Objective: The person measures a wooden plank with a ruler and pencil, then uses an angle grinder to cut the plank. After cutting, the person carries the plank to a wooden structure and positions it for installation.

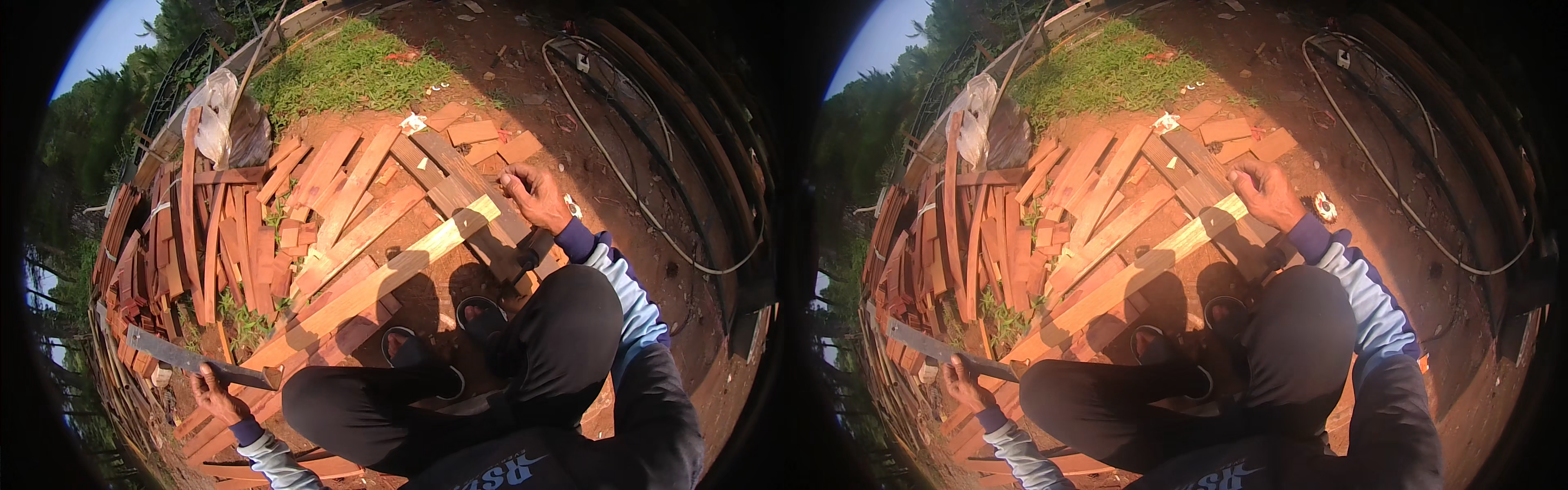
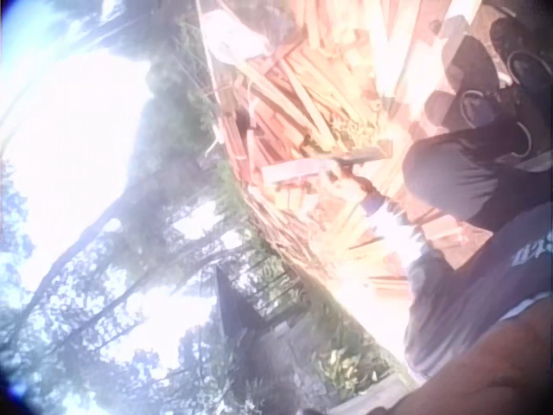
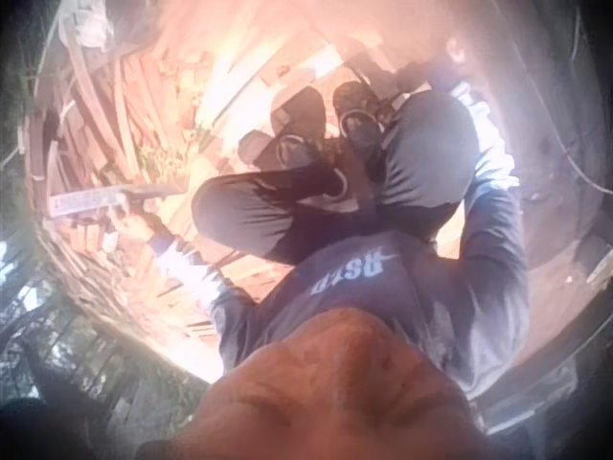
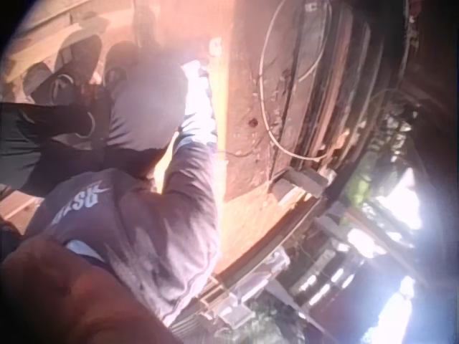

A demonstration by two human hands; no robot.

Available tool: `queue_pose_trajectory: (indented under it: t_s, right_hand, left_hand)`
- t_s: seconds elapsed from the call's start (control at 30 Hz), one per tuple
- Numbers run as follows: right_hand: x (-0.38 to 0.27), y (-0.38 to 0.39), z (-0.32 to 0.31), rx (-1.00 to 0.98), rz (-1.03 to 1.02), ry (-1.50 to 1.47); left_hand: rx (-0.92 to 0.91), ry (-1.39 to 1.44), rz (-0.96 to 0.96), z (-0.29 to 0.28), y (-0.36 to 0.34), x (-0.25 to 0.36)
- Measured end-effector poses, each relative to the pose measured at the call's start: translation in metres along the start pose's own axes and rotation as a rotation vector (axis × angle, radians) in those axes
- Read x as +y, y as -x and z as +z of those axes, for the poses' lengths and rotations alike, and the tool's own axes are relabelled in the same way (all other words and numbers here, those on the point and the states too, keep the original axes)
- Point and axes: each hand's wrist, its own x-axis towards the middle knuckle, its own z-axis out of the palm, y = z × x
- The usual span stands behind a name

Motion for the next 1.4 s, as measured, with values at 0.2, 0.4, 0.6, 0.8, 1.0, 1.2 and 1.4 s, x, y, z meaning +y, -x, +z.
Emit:
queue_pose_trajectory:
  t_s: [0.2,0.4,0.6,0.8,1.0,1.2,1.4]
  right_hand:
    - [0.058,0.036,0.078,-0.277,0.146,-0.255]
    - [0.064,0.044,0.088,-0.316,0.272,-0.438]
    - [0.126,0.071,0.081,-0.215,0.393,-0.278]
    - [0.137,0.068,0.047,-0.017,0.66,-0.29]
    - [0.166,0.041,0.02,0.011,0.489,-0.163]
    - [0.195,0.027,0.056,-0.141,0.655,-0.202]
    - [0.224,0.027,0.085,-0.176,0.587,0.079]
  left_hand:
    - [-0.658,0.247,-0.148,0.262,-0.036,0.066]
    - [-0.944,0.374,-0.504,0.419,0.063,0.004]
    - [-0.942,0.529,-0.715,0.468,0.119,-0.06]
    - [-1.136,-0.678,0.578,0.454,0.169,-0.122]
    - [-1.212,-0.696,0.592,0.431,0.158,-0.179]
    - [-1.238,-0.688,0.596,0.409,0.13,-0.195]
    - [-1.232,-0.513,0.476,0.453,0.142,-0.17]
